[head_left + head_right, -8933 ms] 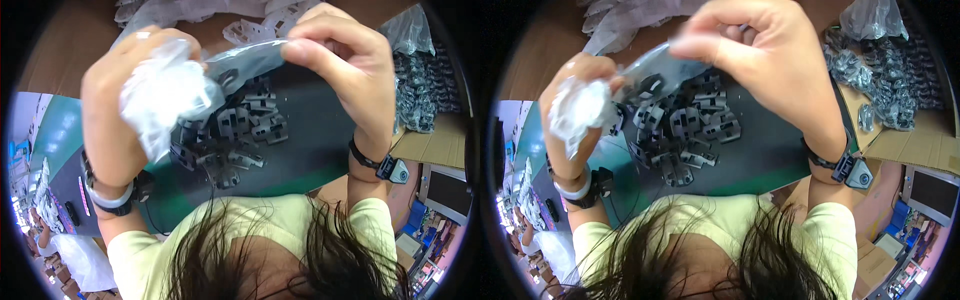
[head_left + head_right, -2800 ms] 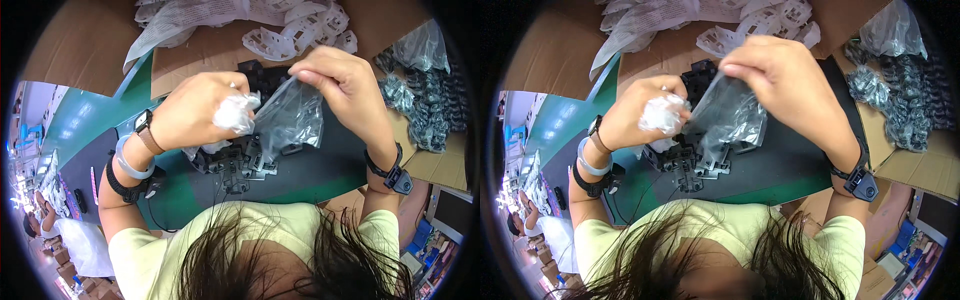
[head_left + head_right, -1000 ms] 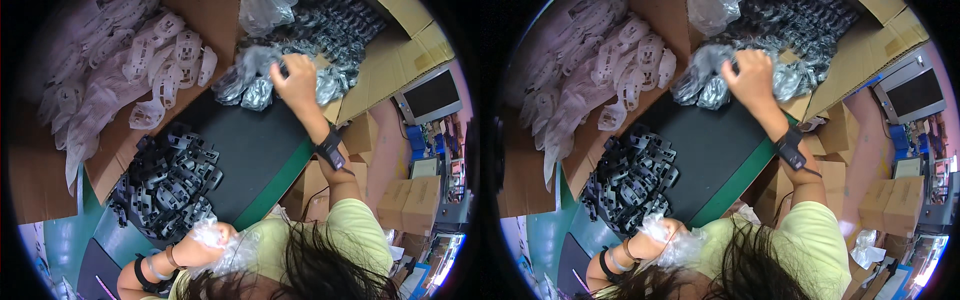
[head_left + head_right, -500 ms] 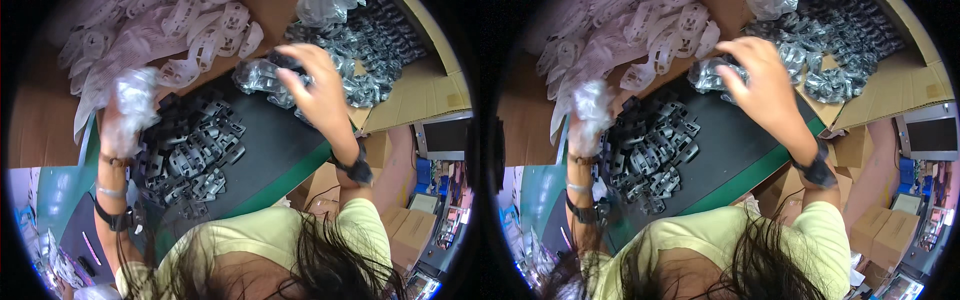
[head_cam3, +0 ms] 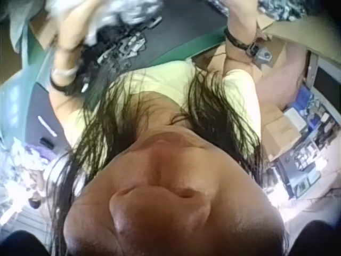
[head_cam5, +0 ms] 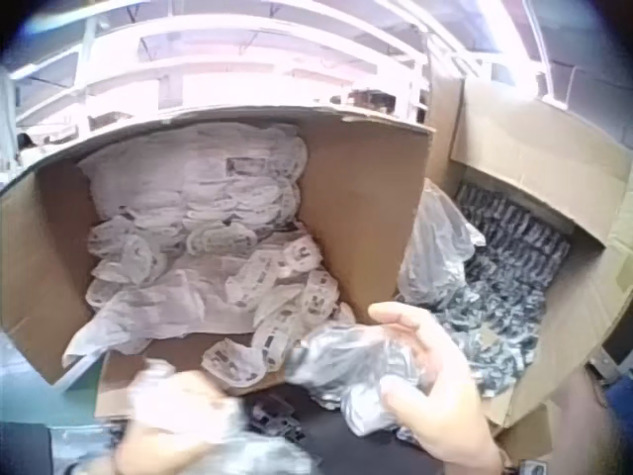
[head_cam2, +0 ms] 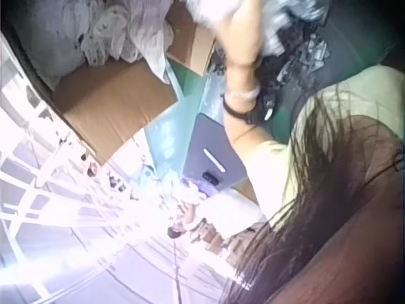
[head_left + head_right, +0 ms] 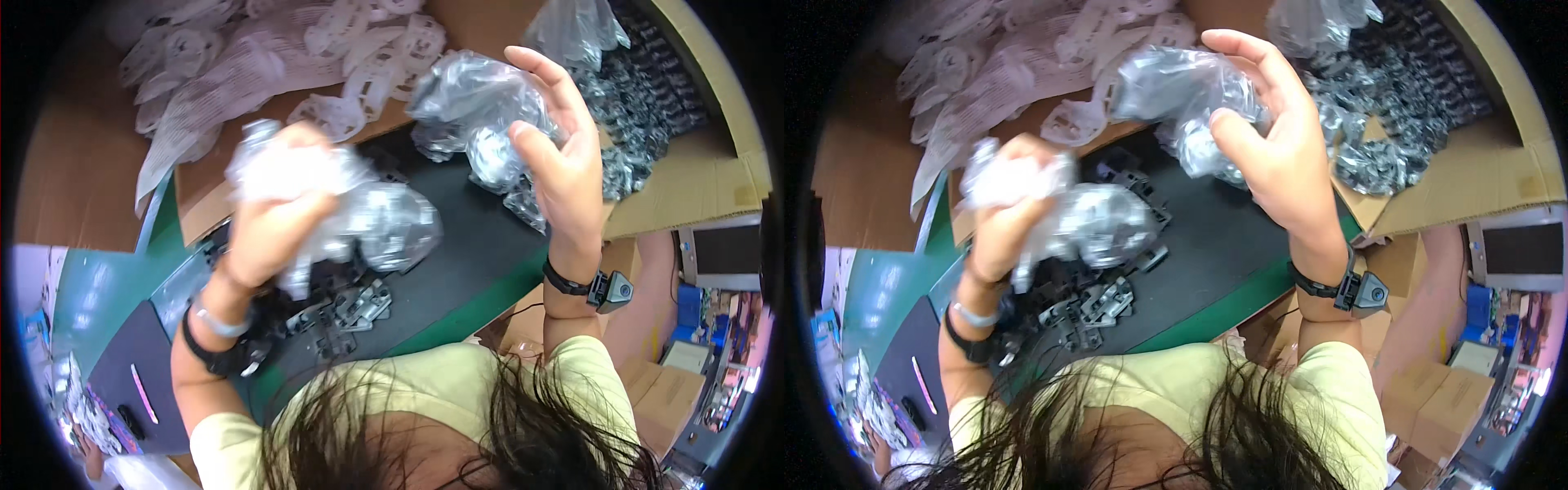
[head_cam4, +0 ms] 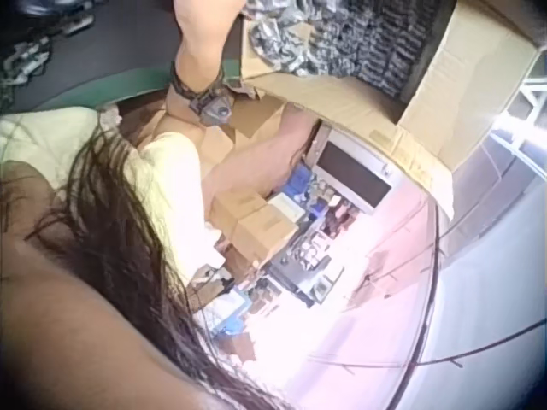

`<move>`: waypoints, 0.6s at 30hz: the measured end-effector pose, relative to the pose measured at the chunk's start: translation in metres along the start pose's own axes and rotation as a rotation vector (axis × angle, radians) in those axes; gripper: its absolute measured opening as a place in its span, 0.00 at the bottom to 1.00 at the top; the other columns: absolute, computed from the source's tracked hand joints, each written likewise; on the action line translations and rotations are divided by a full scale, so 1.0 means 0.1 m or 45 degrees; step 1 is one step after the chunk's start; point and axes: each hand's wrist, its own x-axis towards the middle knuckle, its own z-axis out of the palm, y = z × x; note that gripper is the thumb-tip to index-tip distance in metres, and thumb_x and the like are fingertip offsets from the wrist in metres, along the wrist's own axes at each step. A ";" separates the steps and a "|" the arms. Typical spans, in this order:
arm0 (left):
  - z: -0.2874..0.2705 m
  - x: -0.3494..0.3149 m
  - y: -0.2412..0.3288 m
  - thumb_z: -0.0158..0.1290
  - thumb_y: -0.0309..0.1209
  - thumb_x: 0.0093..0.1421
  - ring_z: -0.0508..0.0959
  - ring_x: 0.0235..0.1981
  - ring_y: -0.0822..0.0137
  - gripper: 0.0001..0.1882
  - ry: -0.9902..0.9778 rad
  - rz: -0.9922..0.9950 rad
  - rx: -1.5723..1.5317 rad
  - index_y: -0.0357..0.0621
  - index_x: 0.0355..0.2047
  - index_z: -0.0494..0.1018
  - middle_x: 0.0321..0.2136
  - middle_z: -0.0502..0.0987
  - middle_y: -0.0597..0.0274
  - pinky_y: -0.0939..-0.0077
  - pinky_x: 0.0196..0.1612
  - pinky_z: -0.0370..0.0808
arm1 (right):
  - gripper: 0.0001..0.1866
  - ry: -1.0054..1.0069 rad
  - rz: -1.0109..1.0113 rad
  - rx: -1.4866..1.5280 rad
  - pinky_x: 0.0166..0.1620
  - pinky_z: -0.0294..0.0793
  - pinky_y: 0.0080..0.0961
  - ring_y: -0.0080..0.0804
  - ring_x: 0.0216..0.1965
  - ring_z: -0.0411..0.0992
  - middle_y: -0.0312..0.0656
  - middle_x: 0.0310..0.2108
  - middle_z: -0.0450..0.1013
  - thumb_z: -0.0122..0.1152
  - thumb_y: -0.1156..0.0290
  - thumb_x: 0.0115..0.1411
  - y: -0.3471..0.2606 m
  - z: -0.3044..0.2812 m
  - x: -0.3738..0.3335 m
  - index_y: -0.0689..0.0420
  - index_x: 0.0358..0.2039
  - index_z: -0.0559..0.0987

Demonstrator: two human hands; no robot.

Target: Manually assemble black plastic computer mouse components by fitting a small black plate onto a white plastic shell.

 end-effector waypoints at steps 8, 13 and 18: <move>0.29 0.03 0.01 0.53 0.23 0.54 0.72 0.35 0.78 0.11 0.307 -0.122 -0.394 0.35 0.39 0.72 0.34 0.75 0.66 0.82 0.40 0.70 | 0.15 -0.248 0.183 0.114 0.45 0.67 0.19 0.23 0.41 0.68 0.39 0.41 0.69 0.56 0.75 0.58 0.08 0.66 -0.16 0.63 0.45 0.68; 0.16 -0.14 0.10 0.45 0.35 0.62 0.72 0.38 0.77 0.13 0.258 -0.379 -0.457 0.37 0.37 0.72 0.33 0.74 0.65 0.82 0.42 0.68 | 0.18 -0.243 0.547 0.750 0.23 0.72 0.11 0.18 0.31 0.72 0.38 0.35 0.72 0.58 0.72 0.57 0.20 0.52 -0.23 0.62 0.47 0.68; -0.05 -0.27 0.03 0.47 0.36 0.61 0.74 0.34 0.76 0.14 0.234 -0.581 -0.721 0.37 0.39 0.72 0.32 0.74 0.65 0.85 0.38 0.70 | 0.15 -0.181 0.677 0.448 0.24 0.70 0.11 0.18 0.29 0.72 0.38 0.29 0.74 0.59 0.75 0.55 0.15 0.48 -0.13 0.61 0.44 0.71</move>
